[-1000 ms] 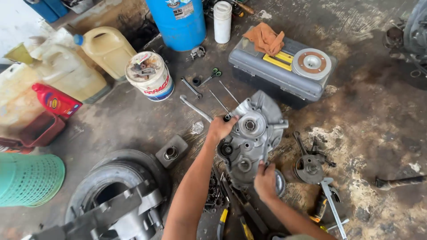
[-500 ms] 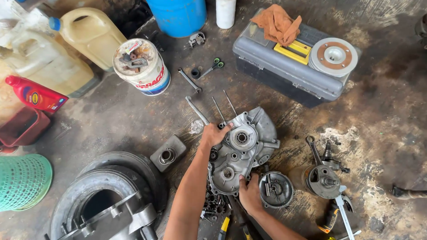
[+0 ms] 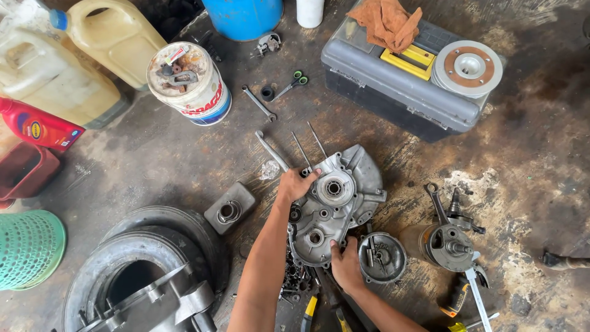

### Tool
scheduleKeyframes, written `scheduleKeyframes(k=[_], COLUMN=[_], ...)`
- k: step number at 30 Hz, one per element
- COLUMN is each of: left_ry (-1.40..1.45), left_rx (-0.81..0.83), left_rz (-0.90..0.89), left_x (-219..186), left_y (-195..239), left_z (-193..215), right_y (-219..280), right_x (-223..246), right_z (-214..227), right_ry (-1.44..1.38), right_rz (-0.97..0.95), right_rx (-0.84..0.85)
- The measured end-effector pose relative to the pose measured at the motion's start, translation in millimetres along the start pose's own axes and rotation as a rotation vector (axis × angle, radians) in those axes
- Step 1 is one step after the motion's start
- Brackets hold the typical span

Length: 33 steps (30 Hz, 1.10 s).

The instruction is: Cleaning and scraping gasket residue from motorcycle engine components using a utility knife

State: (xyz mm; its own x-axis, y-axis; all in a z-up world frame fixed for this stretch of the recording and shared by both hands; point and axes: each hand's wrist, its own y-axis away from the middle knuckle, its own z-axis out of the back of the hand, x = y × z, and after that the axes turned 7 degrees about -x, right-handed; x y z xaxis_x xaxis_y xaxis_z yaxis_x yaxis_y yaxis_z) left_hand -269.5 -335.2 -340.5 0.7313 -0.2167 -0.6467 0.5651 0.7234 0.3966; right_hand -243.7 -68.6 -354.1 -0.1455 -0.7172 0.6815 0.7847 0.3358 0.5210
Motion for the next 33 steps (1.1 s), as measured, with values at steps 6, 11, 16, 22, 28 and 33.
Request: scheduleKeyframes(k=[6, 11, 16, 22, 28, 33], left_ry=[0.030, 0.029, 0.117, 0.164, 0.260, 0.380], left_rx=[-0.014, -0.008, -0.032, -0.138, -0.142, -0.190], left_rz=[0.025, 0.040, 0.019, 0.031, -0.007, -0.010], left_x=[-4.9, -3.4, 1.8, 15.5, 21.5, 24.4], left_y=[7.3, 8.1, 3.8, -6.6, -7.7, -7.8], left_z=[3.0, 2.2, 3.7, 11.6, 16.7, 22.1], right_y=[1.8, -0.6, -4.6, -8.0, 1.2, -4.7], right_x=[2.2, -1.4, 0.2, 14.5, 28.6, 23.8], right_z=[4.3, 3.3, 4.7, 1.6, 5.8, 3.7], right_ry=[-0.048, -0.012, 0.021, -0.017, 0.016, -0.025], right_rz=[0.016, 0.017, 0.054, 0.115, 0.125, 0.277], right_rx=[0.019, 0.015, 0.034, -0.008, -0.004, -0.091])
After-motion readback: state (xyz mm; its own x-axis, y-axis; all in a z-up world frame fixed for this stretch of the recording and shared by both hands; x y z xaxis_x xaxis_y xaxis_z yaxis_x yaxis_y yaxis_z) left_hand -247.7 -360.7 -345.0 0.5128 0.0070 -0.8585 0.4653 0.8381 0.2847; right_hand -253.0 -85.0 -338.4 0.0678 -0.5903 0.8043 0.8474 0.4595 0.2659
